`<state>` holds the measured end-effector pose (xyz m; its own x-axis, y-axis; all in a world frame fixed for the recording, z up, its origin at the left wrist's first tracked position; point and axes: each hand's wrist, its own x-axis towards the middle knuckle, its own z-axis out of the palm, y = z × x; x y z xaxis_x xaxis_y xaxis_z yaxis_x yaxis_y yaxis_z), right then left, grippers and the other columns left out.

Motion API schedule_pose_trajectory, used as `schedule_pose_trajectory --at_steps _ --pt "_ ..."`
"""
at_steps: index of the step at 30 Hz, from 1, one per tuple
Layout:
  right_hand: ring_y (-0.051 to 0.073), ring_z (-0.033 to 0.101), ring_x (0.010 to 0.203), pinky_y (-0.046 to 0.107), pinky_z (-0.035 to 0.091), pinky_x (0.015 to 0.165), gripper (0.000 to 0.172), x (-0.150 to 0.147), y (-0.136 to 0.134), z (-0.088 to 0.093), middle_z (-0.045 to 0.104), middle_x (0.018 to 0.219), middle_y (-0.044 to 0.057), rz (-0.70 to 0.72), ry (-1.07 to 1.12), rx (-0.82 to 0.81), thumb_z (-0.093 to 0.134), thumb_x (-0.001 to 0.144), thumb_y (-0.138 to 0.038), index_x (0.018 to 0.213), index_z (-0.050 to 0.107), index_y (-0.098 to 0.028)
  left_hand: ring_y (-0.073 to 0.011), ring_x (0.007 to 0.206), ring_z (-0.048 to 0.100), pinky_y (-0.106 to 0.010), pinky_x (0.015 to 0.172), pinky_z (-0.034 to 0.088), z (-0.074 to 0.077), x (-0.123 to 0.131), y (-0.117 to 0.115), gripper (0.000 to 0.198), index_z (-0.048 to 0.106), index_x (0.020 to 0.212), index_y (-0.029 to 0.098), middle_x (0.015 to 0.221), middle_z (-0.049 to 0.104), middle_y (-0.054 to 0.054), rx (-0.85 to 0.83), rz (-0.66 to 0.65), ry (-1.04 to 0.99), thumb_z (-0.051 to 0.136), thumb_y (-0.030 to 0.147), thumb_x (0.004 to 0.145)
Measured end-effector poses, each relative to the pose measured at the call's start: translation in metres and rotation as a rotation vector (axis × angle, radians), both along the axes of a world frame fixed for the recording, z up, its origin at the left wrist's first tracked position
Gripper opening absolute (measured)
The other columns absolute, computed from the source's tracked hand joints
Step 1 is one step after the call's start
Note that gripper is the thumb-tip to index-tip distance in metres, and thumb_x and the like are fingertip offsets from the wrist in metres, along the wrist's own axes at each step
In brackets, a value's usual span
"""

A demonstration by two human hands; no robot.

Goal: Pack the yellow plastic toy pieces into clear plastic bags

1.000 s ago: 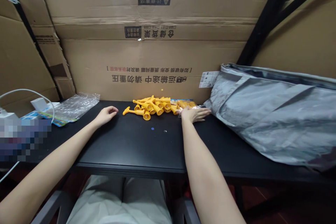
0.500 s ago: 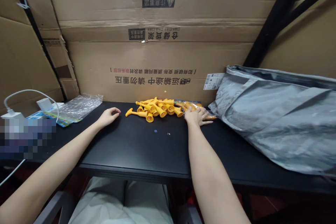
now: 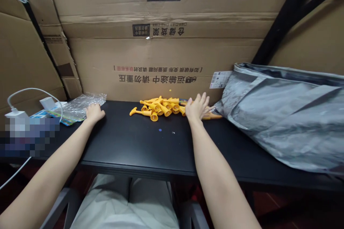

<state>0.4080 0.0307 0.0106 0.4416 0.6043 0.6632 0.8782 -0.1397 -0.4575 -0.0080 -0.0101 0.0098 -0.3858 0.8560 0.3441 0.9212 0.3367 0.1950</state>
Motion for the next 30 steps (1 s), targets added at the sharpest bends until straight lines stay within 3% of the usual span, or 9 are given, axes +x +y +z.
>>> schedule_pose_trajectory --at_steps 3,5,12,17,21,30 --pt "0.031 0.021 0.132 0.068 0.009 0.098 0.047 -0.016 -0.005 0.012 0.03 0.142 0.019 0.099 -0.076 -0.001 0.029 0.086 -0.026 0.13 0.039 -0.011 -0.0386 0.133 0.022 -0.06 0.099 0.024 -0.004 -0.005 0.001 0.048 0.052 0.117 0.005 0.14 0.033 -0.026 -0.072 0.091 -0.049 0.049 0.023 0.074" --pt "0.03 0.022 0.132 0.067 0.01 0.099 0.046 -0.028 -0.009 0.019 0.031 0.142 0.019 0.178 -0.13 0.01 0.03 0.086 -0.024 0.129 0.04 -0.011 -0.0401 0.133 0.021 -0.062 0.098 0.023 -0.006 -0.008 0.003 0.049 0.053 0.117 0.005 0.14 0.033 -0.027 -0.12 0.116 -0.09 0.049 0.026 0.074" --pt "0.025 0.038 0.125 0.055 0.013 0.107 0.04 -0.079 -0.028 0.029 0.045 0.133 0.016 0.641 -0.367 0.026 0.031 0.087 -0.02 0.121 0.05 -0.014 -0.0424 0.123 0.038 -0.065 0.092 0.025 -0.012 -0.015 0.011 0.042 0.057 0.113 0.012 0.128 0.049 -0.026 -0.138 0.106 -0.153 0.047 0.028 0.074" --pt "0.025 0.047 0.117 0.056 0.016 0.106 0.03 -0.106 -0.038 0.018 0.058 0.12 0.01 0.961 -0.528 -0.214 0.042 0.088 -0.032 0.108 0.06 -0.019 -0.0389 0.116 0.047 -0.061 0.093 0.028 -0.01 -0.021 0.009 0.046 0.054 0.117 0.016 0.123 0.055 -0.022 -0.138 0.094 -0.146 0.051 0.016 0.071" --pt "0.026 0.049 0.115 0.055 0.023 0.103 0.032 -0.112 -0.042 0.01 0.059 0.119 0.01 0.948 -0.547 -0.444 0.055 0.082 -0.033 0.111 0.059 -0.02 -0.0336 0.111 0.053 -0.055 0.096 0.028 -0.005 -0.028 0.004 0.046 0.052 0.12 0.016 0.117 0.059 -0.019 -0.067 0.12 -0.106 0.046 0.008 0.075" --pt "0.026 0.053 0.108 0.047 0.03 0.098 0.027 -0.116 -0.037 0.004 0.061 0.113 0.012 0.751 -0.576 -0.459 0.053 0.081 -0.024 0.106 0.057 -0.016 -0.0278 0.103 0.058 -0.047 0.095 0.033 -0.008 -0.036 0.003 0.046 0.056 0.116 0.016 0.112 0.061 -0.017 0.057 0.119 -0.061 0.044 0.006 0.073"
